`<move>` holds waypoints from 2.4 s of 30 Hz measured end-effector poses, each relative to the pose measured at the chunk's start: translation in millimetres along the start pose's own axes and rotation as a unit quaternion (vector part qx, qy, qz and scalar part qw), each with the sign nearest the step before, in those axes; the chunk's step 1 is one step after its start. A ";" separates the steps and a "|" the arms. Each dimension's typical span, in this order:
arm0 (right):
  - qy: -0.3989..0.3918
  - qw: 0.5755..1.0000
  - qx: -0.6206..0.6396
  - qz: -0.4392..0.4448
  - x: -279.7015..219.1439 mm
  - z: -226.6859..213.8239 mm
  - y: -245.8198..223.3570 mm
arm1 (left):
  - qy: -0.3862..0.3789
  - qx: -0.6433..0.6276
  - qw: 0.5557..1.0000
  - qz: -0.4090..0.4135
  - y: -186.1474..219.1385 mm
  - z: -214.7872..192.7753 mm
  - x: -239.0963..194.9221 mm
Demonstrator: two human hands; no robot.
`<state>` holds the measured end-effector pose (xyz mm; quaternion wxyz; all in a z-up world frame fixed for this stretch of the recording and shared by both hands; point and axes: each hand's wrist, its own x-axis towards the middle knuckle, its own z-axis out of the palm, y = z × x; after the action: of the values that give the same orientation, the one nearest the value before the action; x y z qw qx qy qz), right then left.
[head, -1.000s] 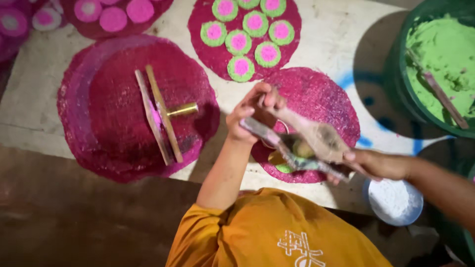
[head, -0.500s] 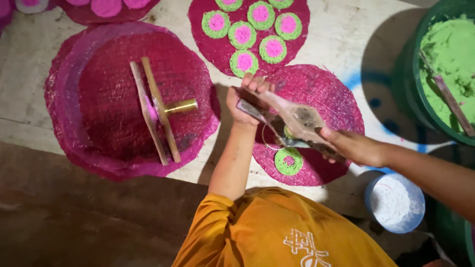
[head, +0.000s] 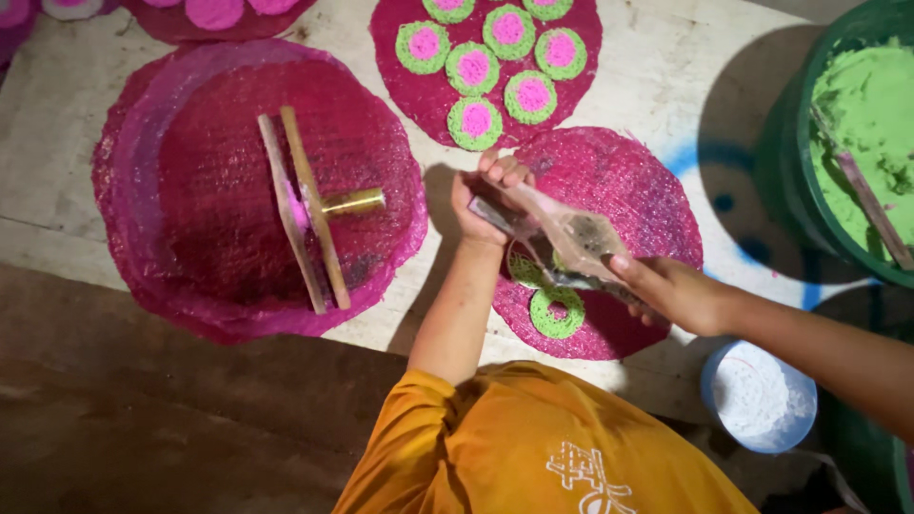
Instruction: The person uses wooden molds and metal rings to shape colorful dough into snacks on circular mats. They fill the molds with green and pink dough by hand before pressing them into shapes and arranging the finished pieces.
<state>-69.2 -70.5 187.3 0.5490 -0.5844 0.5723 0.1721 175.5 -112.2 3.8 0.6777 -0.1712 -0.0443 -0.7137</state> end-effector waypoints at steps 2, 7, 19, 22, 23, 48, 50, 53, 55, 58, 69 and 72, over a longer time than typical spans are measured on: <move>0.023 0.999 -0.033 0.000 -3.5 -3.4 -1.5 | -0.013 -0.007 1.000 -0.007 -5.3 -3.2 8.7; 0.107 0.988 -0.083 -0.070 -2.3 0.0 -8.5 | -0.068 0.009 0.997 -0.032 -0.2 4.2 38.5; 0.025 0.997 0.006 -0.072 28.4 30.3 5.8 | -0.026 0.051 0.998 -0.036 30.3 22.1 13.2; 0.024 1.000 -0.002 -0.012 29.3 18.4 29.6 | -0.061 0.016 0.996 -0.059 8.8 15.6 9.2; 0.024 1.000 0.014 -0.011 29.0 12.0 40.8 | -0.056 0.039 0.996 -0.058 1.2 15.3 8.0; 0.225 0.806 0.449 -0.314 -47.9 66.3 113.7 | -0.120 0.894 0.313 -0.297 6.5 95.2 -57.1; 0.229 0.801 0.454 -0.315 -45.8 67.5 120.7 | -0.117 0.895 0.290 -0.319 6.9 100.0 -50.8; 0.239 0.804 0.452 -0.304 -44.7 69.2 130.0 | -0.098 0.885 0.305 -0.338 8.5 107.7 -38.9; 0.256 0.809 0.440 -0.293 -42.8 66.1 131.7 | -0.081 0.884 0.307 -0.342 9.8 109.8 -17.4; 0.235 0.800 0.458 -0.307 -38.4 68.3 133.0 | -0.061 0.901 0.275 -0.331 12.6 101.5 9.4; 0.150 0.844 0.421 -0.297 -9.1 50.2 118.8 | -0.094 0.946 0.225 -0.214 9.5 63.0 37.4; 0.026 0.902 0.350 -0.253 9.4 20.4 93.9 | 0.092 0.456 0.853 -0.235 1.0 73.5 48.7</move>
<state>-138.4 -33.7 130.8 0.7279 -0.4840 0.4429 -0.1994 189.0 -137.0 87.4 0.4926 0.2390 -0.3409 -0.7642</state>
